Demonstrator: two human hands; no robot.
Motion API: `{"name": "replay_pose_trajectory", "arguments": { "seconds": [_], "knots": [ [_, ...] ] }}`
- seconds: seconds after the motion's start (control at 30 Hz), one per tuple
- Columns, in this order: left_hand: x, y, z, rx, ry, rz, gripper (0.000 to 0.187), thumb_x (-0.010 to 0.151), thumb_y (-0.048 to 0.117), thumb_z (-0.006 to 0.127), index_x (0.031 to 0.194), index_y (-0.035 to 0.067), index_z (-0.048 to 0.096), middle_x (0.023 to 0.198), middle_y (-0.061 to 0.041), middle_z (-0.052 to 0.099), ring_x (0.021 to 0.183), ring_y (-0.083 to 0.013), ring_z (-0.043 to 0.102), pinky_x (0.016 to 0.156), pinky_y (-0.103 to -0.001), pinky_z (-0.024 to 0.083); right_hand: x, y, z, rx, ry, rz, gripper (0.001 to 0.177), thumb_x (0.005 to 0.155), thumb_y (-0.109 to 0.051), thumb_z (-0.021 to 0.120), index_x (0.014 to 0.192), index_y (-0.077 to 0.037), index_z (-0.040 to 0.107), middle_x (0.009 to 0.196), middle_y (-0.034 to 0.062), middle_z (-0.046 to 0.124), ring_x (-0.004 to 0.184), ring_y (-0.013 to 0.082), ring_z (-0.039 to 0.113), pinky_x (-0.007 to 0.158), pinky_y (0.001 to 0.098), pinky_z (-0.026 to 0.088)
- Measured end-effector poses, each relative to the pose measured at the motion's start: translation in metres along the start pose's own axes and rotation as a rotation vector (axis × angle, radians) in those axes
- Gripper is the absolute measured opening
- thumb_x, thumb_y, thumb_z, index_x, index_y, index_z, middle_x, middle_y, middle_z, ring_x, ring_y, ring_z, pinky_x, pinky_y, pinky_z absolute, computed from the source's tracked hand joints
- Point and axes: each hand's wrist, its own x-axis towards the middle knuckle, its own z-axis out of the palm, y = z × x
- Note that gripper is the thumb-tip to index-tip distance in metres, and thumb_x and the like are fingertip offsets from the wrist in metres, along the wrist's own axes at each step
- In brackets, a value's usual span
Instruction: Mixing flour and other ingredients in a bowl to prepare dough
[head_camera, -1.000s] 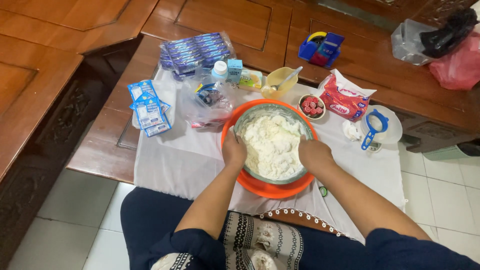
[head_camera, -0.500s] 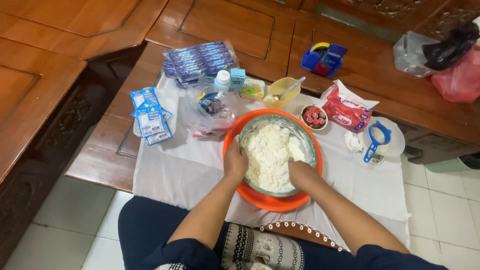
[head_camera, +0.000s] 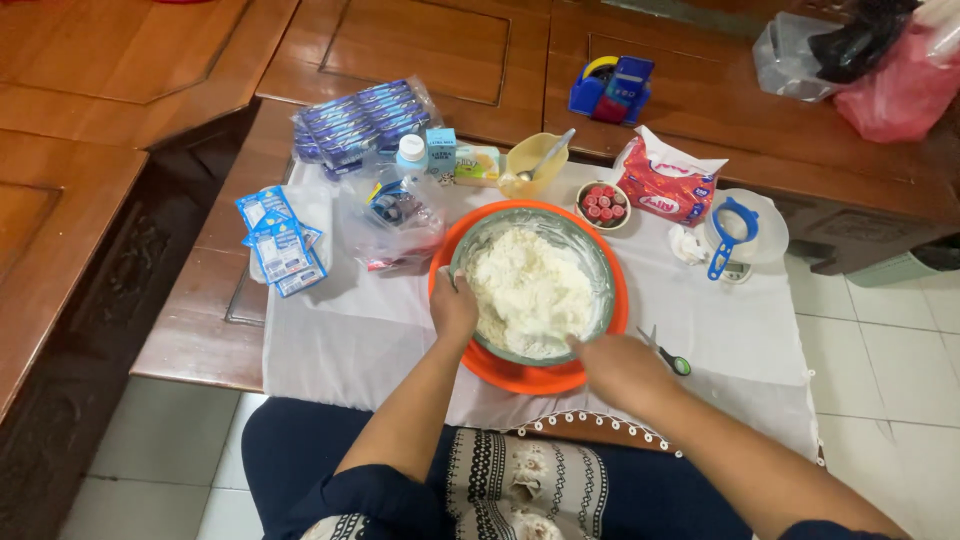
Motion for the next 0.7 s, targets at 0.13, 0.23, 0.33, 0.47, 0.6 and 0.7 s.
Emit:
{"name": "replay_pose_trajectory", "arguments": {
  "seconds": [0.13, 0.23, 0.33, 0.47, 0.6, 0.7],
  "knots": [
    [0.006, -0.006, 0.004, -0.025, -0.013, 0.002, 0.036, 0.102, 0.035, 0.047, 0.129, 0.013, 0.055, 0.12, -0.021, 0.068, 0.12, -0.0397, 0.063, 0.104, -0.05, 0.05, 0.041, 0.011, 0.063, -0.038, 0.08, -0.062, 0.047, 0.093, -0.001, 0.051, 0.14, 0.004, 0.055, 0.1, 0.0296, 0.073, 0.098, 0.0455, 0.074, 0.081, 0.0611, 0.059],
    [-0.007, -0.01, 0.01, -0.014, 0.008, -0.062, 0.035, 0.102, 0.039, 0.046, 0.128, 0.016, 0.05, 0.12, -0.02, 0.068, 0.12, -0.0379, 0.064, 0.103, -0.05, 0.05, 0.061, 0.027, 0.071, -0.018, 0.153, -0.013, 0.047, 0.094, -0.001, 0.047, 0.14, 0.002, 0.055, 0.1, 0.028, 0.074, 0.099, 0.0441, 0.074, 0.08, 0.0591, 0.06],
    [-0.049, -0.007, 0.004, -0.137, -0.004, -0.15, 0.045, 0.101, 0.042, 0.048, 0.134, 0.011, 0.048, 0.129, -0.026, 0.063, 0.127, -0.0417, 0.058, 0.108, -0.051, 0.047, 0.065, 0.051, 0.059, 0.059, 0.129, 0.045, 0.054, 0.095, 0.001, 0.043, 0.148, -0.006, 0.052, 0.108, 0.0287, 0.073, 0.108, 0.0431, 0.072, 0.088, 0.056, 0.059],
    [-0.101, -0.002, -0.017, -0.679, -0.273, -0.449, 0.052, 0.102, 0.025, 0.046, 0.144, -0.001, 0.031, 0.139, -0.037, 0.039, 0.087, -0.0538, 0.068, 0.065, -0.054, 0.063, 0.039, 0.078, 0.019, 0.328, 0.126, 0.089, 0.045, 0.093, -0.01, 0.043, 0.13, -0.007, 0.069, 0.112, 0.0325, 0.073, 0.114, 0.0493, 0.067, 0.098, 0.0572, 0.054],
    [-0.103, 0.04, -0.061, -0.223, -0.199, -0.239, 0.057, 0.093, 0.046, 0.061, 0.131, 0.004, 0.052, 0.127, -0.03, 0.062, 0.126, -0.0458, 0.058, 0.102, -0.056, 0.05, 0.011, 0.063, -0.029, 0.241, 0.195, 0.149, 0.042, 0.091, -0.013, 0.045, 0.123, -0.009, 0.073, 0.11, 0.0282, 0.075, 0.112, 0.0469, 0.069, 0.096, 0.0534, 0.057],
    [-0.039, 0.002, -0.03, -0.096, -0.177, -0.153, 0.053, 0.093, 0.045, 0.058, 0.135, 0.014, 0.048, 0.133, -0.021, 0.062, 0.131, -0.0393, 0.056, 0.11, -0.05, 0.046, 0.084, 0.096, 0.01, 0.069, 0.266, 0.159, 0.038, 0.088, -0.015, 0.052, 0.118, -0.013, 0.076, 0.1, 0.0224, 0.077, 0.102, 0.0416, 0.074, 0.088, 0.0514, 0.059]
  ]
}}
